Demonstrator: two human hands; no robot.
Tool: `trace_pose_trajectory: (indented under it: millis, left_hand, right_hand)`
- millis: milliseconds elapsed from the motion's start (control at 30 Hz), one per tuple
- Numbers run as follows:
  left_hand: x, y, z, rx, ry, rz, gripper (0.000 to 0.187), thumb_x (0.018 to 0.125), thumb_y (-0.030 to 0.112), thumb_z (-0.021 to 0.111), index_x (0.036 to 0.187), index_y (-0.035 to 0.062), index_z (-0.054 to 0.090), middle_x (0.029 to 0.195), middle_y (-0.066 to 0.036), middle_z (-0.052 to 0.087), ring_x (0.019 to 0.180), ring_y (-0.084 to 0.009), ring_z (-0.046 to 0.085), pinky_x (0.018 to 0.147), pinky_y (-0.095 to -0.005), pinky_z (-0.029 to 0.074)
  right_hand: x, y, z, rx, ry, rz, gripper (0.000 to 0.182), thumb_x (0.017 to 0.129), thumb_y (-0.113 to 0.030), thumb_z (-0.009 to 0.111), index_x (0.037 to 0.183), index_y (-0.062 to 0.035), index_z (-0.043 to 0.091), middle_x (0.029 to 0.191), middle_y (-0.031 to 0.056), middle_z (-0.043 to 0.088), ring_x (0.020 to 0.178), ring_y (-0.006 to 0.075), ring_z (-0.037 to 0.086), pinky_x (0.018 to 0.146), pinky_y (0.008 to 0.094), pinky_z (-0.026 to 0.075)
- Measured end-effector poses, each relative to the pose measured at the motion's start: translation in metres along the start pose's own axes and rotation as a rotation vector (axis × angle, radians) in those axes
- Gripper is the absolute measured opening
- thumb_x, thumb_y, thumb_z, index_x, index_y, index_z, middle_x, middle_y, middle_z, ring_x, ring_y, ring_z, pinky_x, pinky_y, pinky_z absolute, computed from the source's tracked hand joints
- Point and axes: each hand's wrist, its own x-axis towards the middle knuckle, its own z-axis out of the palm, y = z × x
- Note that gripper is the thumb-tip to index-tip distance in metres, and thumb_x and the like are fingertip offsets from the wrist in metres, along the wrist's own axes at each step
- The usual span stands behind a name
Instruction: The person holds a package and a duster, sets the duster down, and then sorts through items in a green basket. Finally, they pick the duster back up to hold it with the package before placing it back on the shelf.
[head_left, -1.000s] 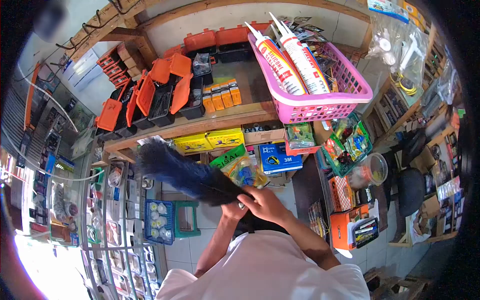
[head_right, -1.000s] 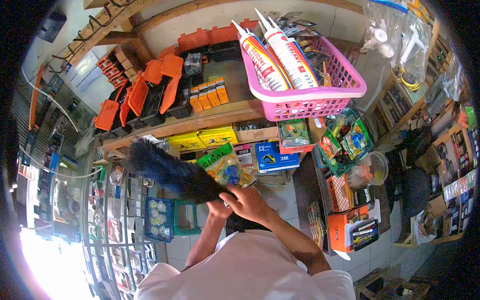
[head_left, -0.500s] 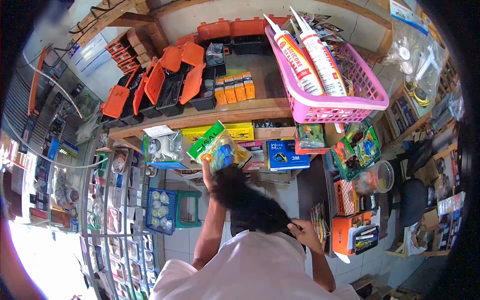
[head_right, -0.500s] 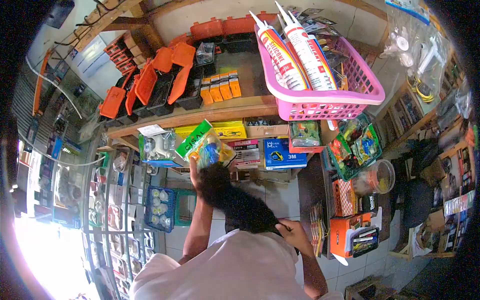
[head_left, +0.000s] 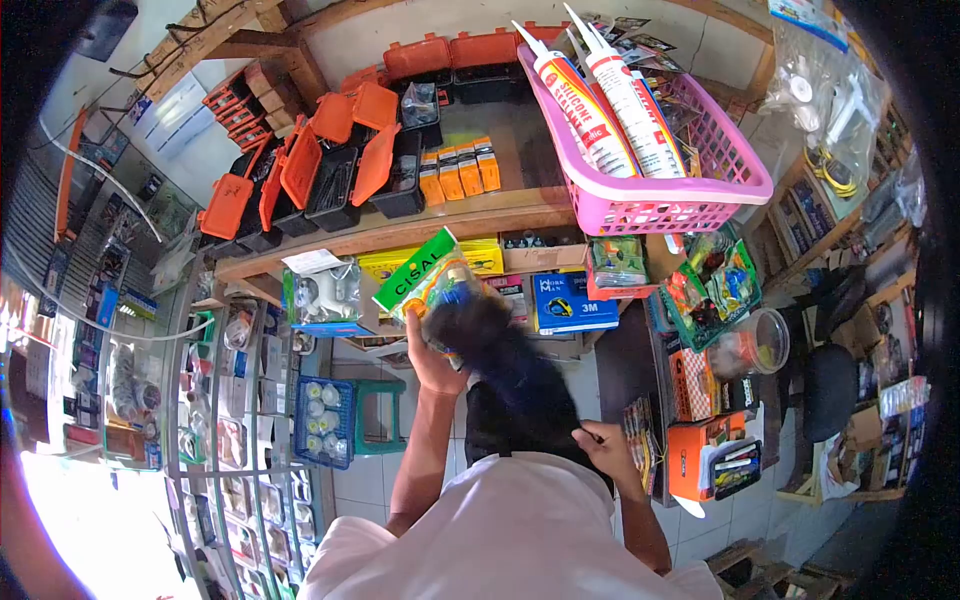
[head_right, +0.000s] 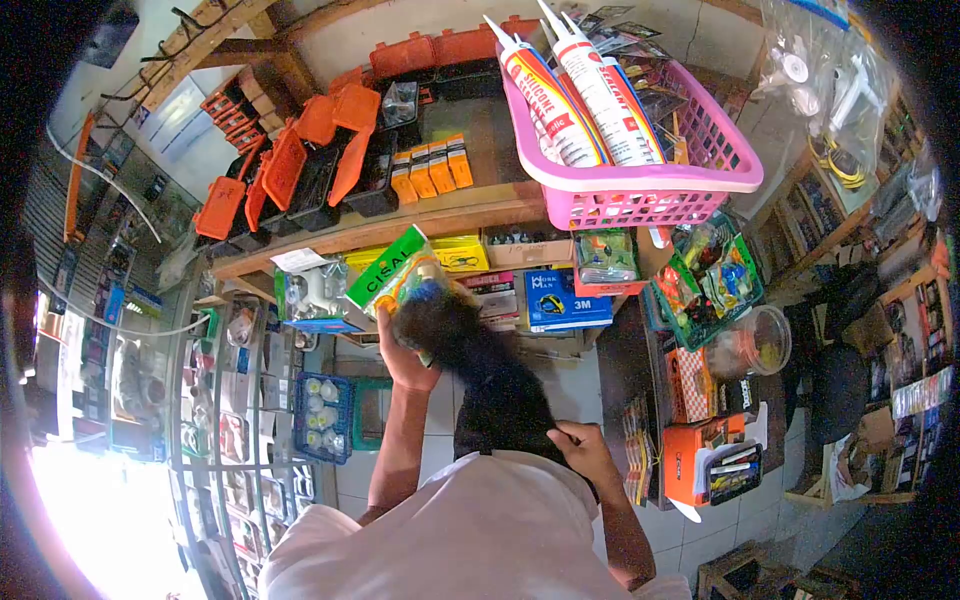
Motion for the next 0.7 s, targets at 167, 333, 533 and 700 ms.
trace_pose_trajectory:
  millis: [167, 333, 533, 700]
  left_hand:
    - [-0.002, -0.001, 0.021, 0.07, 0.144, -0.072, 0.06, 0.097, 0.054, 0.035, 0.133, 0.0056, 0.045, 0.123, -0.011, 0.057, 0.11, -0.0278, 0.057, 0.095, -0.0428, 0.047]
    - [0.002, -0.003, 0.021, -0.142, 0.016, -0.083, 0.054, 0.098, 0.044, 0.034, 0.135, 0.0055, 0.041, 0.127, -0.015, 0.055, 0.111, -0.0307, 0.056, 0.101, -0.0464, 0.042]
    - [0.004, -0.011, -0.005, -0.035, 0.171, -0.058, 0.059, 0.096, 0.053, 0.039, 0.136, 0.0095, 0.044, 0.123, -0.01, 0.058, 0.109, -0.0276, 0.059, 0.096, -0.0447, 0.045]
    - [0.017, -0.003, -0.007, -0.046, 0.059, -0.129, 0.061, 0.096, 0.056, 0.039, 0.136, 0.0099, 0.044, 0.128, -0.008, 0.054, 0.116, -0.0257, 0.054, 0.096, -0.0447, 0.044]
  right_hand:
    - [0.004, 0.029, 0.001, 0.089, 0.056, 0.023, 0.031, 0.09, -0.02, 0.065, 0.077, 0.0034, 0.05, 0.063, 0.0016, 0.031, 0.061, 0.0069, 0.032, 0.051, 0.0276, 0.032]
    - [0.013, 0.0, -0.002, 0.02, -0.028, -0.018, 0.034, 0.091, -0.022, 0.063, 0.074, 0.0024, 0.048, 0.062, -0.0016, 0.033, 0.061, 0.0067, 0.031, 0.051, 0.0275, 0.029]
    - [0.027, -0.001, 0.004, 0.057, -0.051, 0.027, 0.035, 0.091, -0.018, 0.064, 0.07, 0.002, 0.045, 0.062, -0.0038, 0.032, 0.061, 0.0055, 0.03, 0.051, 0.0256, 0.028]
    - [0.04, -0.011, 0.013, 0.165, 0.07, 0.052, 0.038, 0.091, -0.018, 0.064, 0.067, 0.0013, 0.042, 0.06, -0.0049, 0.032, 0.059, 0.0043, 0.031, 0.05, 0.0254, 0.028]
